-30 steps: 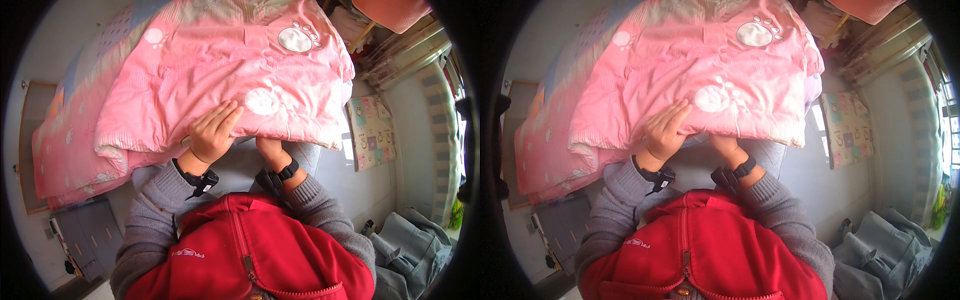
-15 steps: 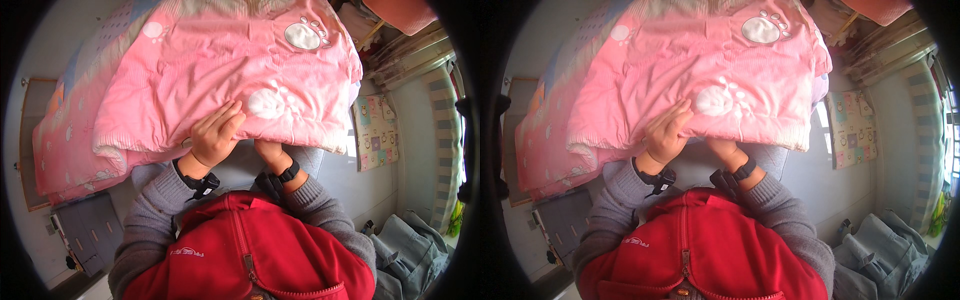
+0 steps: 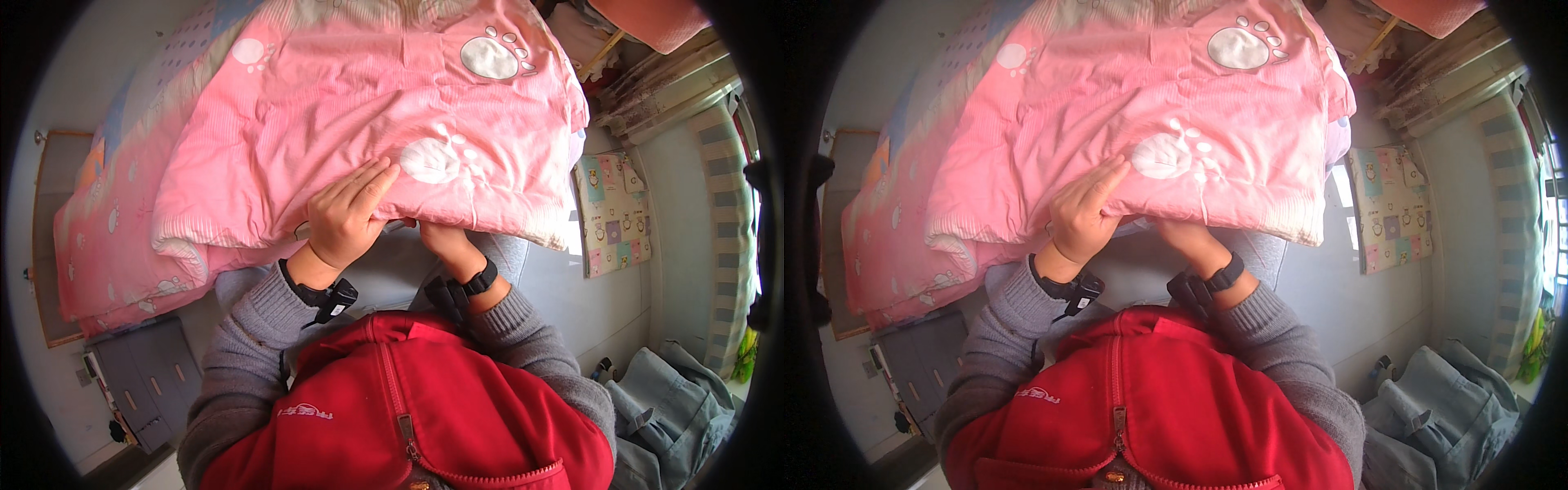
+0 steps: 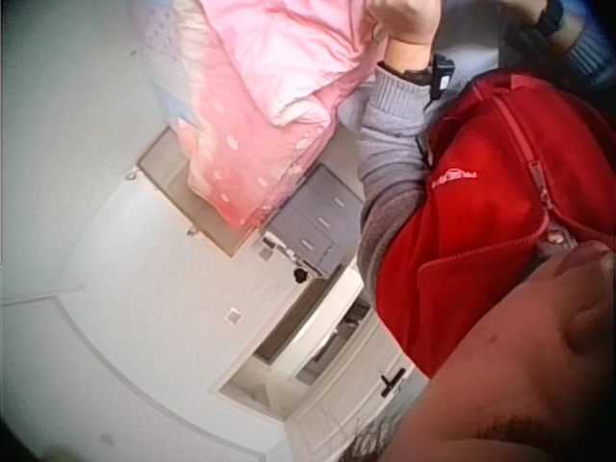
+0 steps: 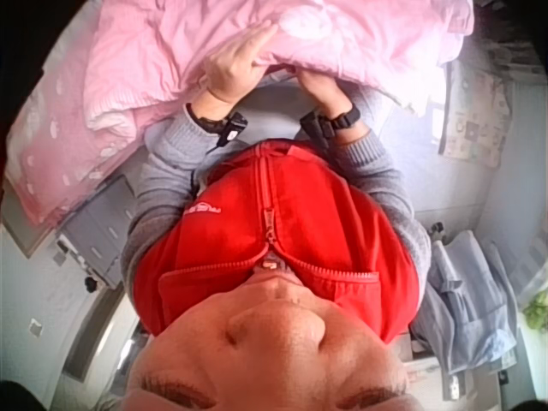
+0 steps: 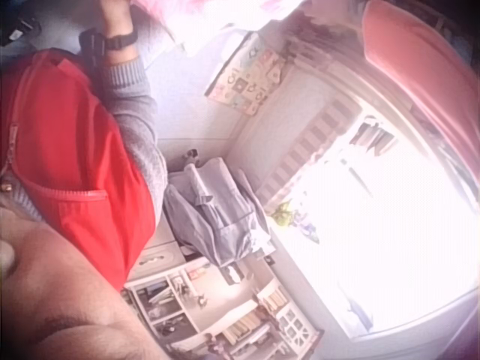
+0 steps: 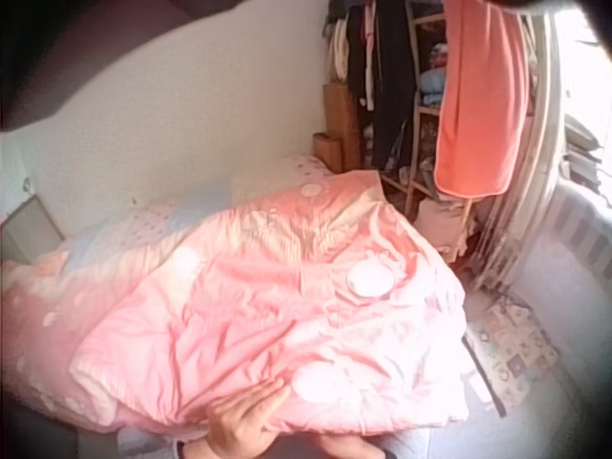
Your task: The person sits on the floor and hand-sews a pink duvet cover using a needle and thread. They repeatedly insert the needle, pull the thread through, and tie off the seam before zipping the duvet cover closed.
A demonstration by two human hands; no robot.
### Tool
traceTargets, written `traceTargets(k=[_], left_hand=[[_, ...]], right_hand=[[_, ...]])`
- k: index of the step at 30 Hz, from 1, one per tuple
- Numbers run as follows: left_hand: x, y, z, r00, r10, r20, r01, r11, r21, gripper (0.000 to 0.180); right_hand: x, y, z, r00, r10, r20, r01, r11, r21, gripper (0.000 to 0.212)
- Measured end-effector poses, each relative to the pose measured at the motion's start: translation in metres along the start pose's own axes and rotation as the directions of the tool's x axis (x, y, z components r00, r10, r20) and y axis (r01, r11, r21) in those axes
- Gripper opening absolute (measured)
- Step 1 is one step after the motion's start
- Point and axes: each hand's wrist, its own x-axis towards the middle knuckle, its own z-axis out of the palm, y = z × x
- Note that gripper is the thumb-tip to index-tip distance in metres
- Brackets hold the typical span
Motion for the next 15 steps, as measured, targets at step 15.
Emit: traceTargets(k=[15], left_hand=[[-0.0042,0.0036,0.0041,1.000,0.003,0.018,-0.002,1.000,-0.014,0.048]], right_hand=[[0.0009,0.0042,0.0020,0.998,0.049,-0.031,-0.032,0.911,0.411,0.035]])
